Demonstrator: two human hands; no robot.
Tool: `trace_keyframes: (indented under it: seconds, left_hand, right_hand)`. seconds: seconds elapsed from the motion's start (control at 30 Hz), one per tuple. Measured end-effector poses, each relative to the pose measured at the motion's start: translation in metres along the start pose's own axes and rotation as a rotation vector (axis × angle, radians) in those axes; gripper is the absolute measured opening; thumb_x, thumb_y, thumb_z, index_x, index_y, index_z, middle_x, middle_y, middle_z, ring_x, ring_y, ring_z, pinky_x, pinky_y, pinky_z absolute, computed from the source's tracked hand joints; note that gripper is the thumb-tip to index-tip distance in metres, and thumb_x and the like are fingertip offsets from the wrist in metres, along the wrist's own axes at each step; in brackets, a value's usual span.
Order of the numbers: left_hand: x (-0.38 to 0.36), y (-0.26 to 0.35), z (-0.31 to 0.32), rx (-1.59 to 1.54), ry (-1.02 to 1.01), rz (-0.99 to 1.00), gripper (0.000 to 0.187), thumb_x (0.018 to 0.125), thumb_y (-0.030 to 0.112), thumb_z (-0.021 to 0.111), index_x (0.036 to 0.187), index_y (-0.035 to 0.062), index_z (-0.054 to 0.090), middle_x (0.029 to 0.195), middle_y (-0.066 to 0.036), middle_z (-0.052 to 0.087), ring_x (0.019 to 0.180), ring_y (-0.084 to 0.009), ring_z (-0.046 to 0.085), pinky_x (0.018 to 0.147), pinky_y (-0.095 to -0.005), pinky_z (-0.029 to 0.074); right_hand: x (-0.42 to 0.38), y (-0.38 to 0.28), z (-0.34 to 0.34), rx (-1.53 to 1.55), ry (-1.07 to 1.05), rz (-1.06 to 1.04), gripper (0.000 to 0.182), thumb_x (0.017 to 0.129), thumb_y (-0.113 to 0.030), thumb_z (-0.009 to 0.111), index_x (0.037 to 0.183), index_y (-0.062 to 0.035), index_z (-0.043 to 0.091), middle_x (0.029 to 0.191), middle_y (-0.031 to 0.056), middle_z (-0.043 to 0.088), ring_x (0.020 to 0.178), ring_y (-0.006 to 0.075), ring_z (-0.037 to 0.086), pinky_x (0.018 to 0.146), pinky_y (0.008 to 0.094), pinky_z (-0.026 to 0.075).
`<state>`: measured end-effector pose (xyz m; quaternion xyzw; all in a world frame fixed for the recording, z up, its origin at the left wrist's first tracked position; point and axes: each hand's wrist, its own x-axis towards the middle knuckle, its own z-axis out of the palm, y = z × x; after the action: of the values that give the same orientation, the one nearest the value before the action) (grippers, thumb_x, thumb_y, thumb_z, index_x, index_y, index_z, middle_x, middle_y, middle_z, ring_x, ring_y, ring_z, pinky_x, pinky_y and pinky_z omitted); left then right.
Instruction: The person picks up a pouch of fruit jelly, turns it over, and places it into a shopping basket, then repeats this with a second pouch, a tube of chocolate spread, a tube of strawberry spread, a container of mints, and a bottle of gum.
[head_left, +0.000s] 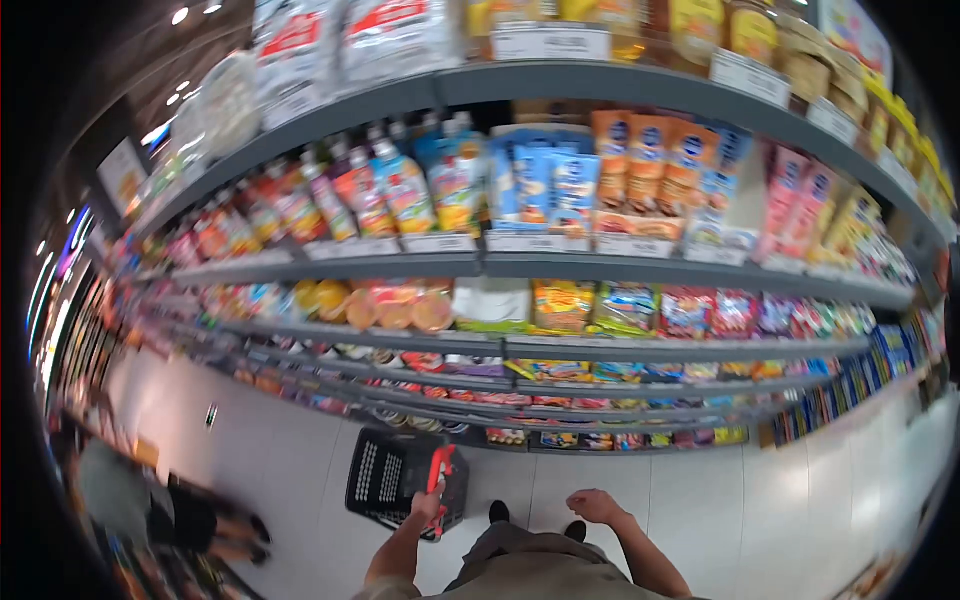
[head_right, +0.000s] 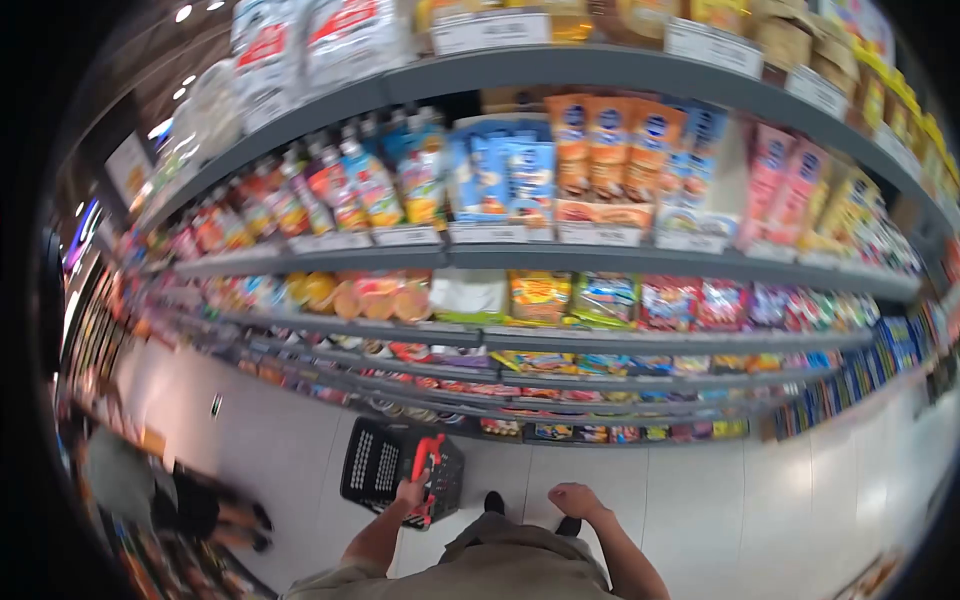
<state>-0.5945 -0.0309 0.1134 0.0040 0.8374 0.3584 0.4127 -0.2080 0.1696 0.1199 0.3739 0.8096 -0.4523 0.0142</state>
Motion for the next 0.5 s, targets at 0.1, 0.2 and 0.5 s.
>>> trace_keyframes:
  seconds: [0.1,0.2,0.5]
  left_hand:
    - [0.006,-0.012,0.017,0.156,-0.018,-0.049,0.069,0.082,0.066,0.065,0.082,-0.0034,0.066,0.064,-0.010,0.061,0.055,-0.0206,0.063,0.046,-0.0355,0.047]
    - [-0.003,-0.015,0.036,0.211,-0.048,-0.013,0.073,0.080,0.070,0.064,0.082,-0.0024,0.065,0.065,-0.010,0.062,0.056,-0.0208,0.064,0.048,-0.0348,0.049]
    - [-0.051,0.008,0.062,0.215,-0.160,0.084,0.063,0.084,0.066,0.063,0.099,0.0050,0.068,0.065,-0.010,0.062,0.054,-0.0224,0.066,0.050,-0.0365,0.057]
  right_hand:
    - [0.003,0.007,-0.010,0.028,-0.080,-0.022,0.030,0.093,-0.038,0.060,0.108,-0.0139,0.071,0.095,0.0065,0.073,0.091,0.0216,0.071,0.080,0.0352,0.055]
    - [0.010,-0.014,-0.032,-0.119,-0.129,-0.149,0.030,0.094,-0.036,0.060,0.109,-0.0121,0.070,0.096,0.0056,0.073,0.091,0.0208,0.071,0.081,0.0336,0.054]
    - [0.014,-0.186,-0.133,0.071,-0.273,-0.272,0.036,0.098,-0.034,0.061,0.122,-0.0079,0.065,0.110,0.0087,0.071,0.099,0.0182,0.067,0.087,0.0308,0.052]
